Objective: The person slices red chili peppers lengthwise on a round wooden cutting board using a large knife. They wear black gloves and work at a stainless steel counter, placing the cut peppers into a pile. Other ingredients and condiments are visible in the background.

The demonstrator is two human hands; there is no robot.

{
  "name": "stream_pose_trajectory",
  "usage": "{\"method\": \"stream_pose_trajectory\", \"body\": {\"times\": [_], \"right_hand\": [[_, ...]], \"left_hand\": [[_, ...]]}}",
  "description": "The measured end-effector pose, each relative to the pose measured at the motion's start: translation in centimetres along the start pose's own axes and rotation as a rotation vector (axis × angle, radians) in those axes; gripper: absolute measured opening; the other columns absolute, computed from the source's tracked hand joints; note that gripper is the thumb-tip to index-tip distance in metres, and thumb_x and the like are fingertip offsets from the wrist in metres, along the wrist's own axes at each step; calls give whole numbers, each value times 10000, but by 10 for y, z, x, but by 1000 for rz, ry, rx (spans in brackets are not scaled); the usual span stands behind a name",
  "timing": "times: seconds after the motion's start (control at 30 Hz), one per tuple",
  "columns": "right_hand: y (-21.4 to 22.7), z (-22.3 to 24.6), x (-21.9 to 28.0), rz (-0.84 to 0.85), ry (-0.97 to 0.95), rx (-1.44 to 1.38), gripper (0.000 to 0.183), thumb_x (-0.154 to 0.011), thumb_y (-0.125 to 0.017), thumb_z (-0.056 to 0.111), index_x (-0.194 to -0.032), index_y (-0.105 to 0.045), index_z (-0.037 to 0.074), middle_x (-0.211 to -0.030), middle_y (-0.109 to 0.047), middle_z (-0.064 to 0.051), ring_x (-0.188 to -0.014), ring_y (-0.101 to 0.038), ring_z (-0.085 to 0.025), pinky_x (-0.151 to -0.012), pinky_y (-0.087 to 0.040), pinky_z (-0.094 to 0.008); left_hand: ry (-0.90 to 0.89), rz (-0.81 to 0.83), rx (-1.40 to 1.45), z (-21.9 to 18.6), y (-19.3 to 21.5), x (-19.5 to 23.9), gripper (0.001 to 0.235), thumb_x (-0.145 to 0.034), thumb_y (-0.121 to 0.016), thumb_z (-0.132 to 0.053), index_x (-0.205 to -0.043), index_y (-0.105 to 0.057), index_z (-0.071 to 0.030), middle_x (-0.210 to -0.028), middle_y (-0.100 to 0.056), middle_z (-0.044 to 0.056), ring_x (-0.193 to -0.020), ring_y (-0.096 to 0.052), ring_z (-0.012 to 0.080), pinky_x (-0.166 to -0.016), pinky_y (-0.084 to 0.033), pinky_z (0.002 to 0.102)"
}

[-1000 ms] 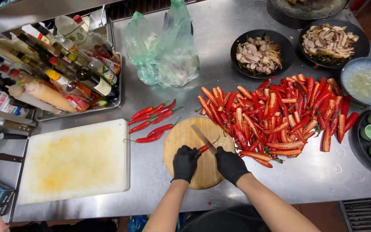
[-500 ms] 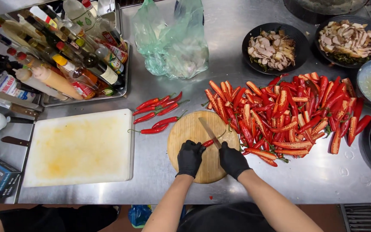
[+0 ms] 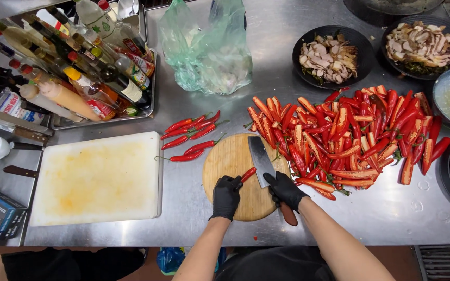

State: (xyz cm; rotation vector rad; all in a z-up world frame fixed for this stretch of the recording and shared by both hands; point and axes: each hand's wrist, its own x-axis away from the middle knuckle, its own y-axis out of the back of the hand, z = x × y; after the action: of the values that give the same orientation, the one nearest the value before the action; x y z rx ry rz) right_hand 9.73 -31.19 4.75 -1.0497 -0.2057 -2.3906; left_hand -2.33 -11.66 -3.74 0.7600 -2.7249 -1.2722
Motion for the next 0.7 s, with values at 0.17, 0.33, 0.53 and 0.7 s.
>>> {"method": "stream_pose_trajectory", "body": {"times": [0.17,0.33,0.53,0.7], "right_hand": [[-15,-32,-2,6,15,54,421,-995,-680,416,-963,-541,20,-547,-509,-116,-370,-538,-244,-321,-445,-364],[-24,-38,9,53,20,100,397,-1006,-654,383,-977,-569,-4,-560,-527,-94,-375,-536,-199,-317,-439,-318],[-24,-36,37,115,-23,43,361,-1021,-646,319,-1044,-553,-29,-555,-472,-103,-348,-481,-215,-297,-425,-355],[-18,-37,56,236,-110,63,326,-1038,-613,285,-1150,-561,-17,-519,-432,-75,-306,-419,-177,-266,-367,-334]], "left_hand": [[3,-23,11,3,-2,0,220,-878,-807,-185,-1097,-824,-191,-848,-730,100,-857,-699,300,-735,-594,376],[61,-84,153,6,-4,0,186,-841,-848,-169,-1027,-851,-176,-809,-738,124,-818,-707,325,-748,-592,376],[162,-154,252,-18,7,-7,164,-769,-917,-206,-923,-863,-188,-770,-716,90,-812,-704,306,-757,-585,357],[209,-256,54,-5,1,-12,195,-659,-967,-341,-809,-843,-356,-729,-632,-75,-813,-615,185,-879,-520,257]]}}
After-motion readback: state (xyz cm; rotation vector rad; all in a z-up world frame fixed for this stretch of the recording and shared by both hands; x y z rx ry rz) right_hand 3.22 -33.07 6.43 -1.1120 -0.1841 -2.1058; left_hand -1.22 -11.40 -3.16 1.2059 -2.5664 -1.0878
